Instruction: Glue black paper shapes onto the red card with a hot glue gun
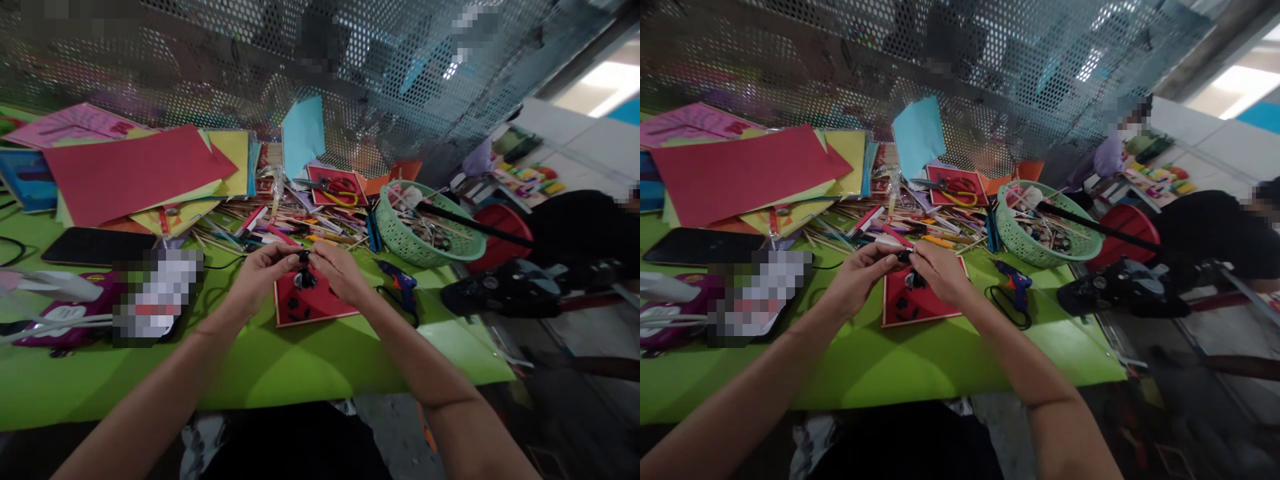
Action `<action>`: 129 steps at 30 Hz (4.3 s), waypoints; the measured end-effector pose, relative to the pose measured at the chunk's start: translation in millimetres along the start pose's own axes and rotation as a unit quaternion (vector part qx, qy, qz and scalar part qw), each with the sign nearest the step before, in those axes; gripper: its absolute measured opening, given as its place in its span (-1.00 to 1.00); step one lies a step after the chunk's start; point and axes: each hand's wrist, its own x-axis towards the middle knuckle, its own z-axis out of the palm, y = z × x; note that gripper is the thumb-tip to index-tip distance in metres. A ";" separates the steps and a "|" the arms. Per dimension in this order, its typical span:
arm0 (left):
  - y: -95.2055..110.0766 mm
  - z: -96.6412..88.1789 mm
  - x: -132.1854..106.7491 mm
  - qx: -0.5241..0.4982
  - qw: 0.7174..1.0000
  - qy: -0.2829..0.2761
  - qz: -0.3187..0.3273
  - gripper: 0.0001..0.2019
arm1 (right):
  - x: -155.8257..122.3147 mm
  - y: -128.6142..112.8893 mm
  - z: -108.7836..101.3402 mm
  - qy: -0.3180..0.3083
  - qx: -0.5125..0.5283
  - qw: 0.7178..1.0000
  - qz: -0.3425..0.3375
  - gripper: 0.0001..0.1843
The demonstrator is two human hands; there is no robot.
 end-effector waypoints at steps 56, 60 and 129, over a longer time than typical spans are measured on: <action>-3.9 3.7 0.5 -0.005 0.999 0.030 -0.021 -0.69 | 0.7 4.0 -1.0 -0.012 0.030 0.999 0.009 -0.64; -3.8 2.6 -0.6 0.034 0.999 0.020 0.003 -0.69 | 0.2 1.8 -4.1 -0.029 0.001 1.000 0.004 -0.67; -2.2 -2.6 0.6 -0.027 0.997 -0.026 -0.067 -0.65 | -1.4 4.7 -6.7 0.044 -0.007 0.999 -0.004 -0.56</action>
